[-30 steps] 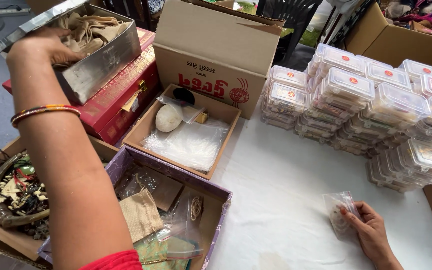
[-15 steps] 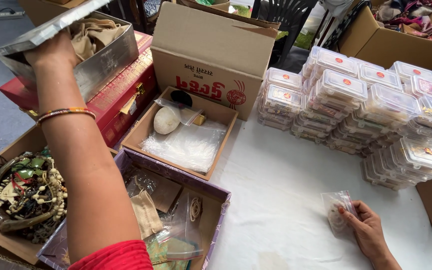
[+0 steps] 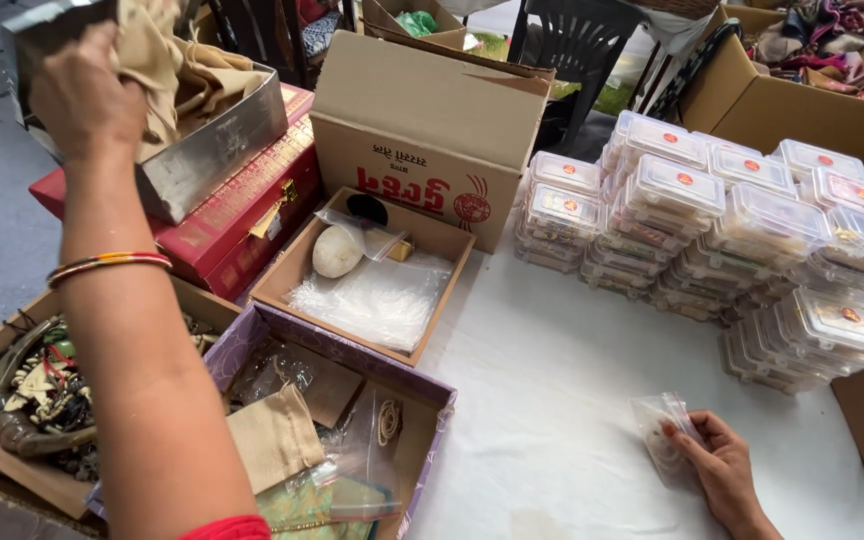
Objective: The person packs small jewelry items into clear plastic bags and then into small cloth pouches. They handle various items including beaded necklaces and metallic pieces, placing them into packaging materials on a white-covered table surrounded by boxes of supplies.
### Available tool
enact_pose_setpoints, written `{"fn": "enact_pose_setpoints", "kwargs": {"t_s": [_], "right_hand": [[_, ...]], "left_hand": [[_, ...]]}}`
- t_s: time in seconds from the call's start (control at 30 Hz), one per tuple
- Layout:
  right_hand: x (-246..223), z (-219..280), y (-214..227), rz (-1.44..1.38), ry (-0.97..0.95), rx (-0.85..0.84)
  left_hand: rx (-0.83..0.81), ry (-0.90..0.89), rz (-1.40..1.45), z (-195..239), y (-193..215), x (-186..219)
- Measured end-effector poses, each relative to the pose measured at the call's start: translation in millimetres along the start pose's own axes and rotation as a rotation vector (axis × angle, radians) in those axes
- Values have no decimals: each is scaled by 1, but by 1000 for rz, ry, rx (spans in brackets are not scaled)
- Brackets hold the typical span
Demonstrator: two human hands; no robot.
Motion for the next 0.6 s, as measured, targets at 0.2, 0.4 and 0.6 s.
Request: {"fn": "enact_pose_setpoints", "kwargs": {"t_s": [0.2,0.4,0.6], "right_hand": [[-1,-5,-4,32,71,-38],[-13,-3,-17,9,102,-88],[-12,-5,-18,42,175,-133]], "left_hand": [[58,-237,-112,11,105,47],[75,-382,-51,51,158,62],[-76,-472,158,106,268,122]]}}
Point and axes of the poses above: each hand's wrist, its own z-axis away from the middle knuckle, its own y-axis out of the back of the hand, x = y × z, the point moved 6 cm from there along -z, towards the middle knuckle, and after that the axes turned 12 degrees about -z, right-handed, at the moved point
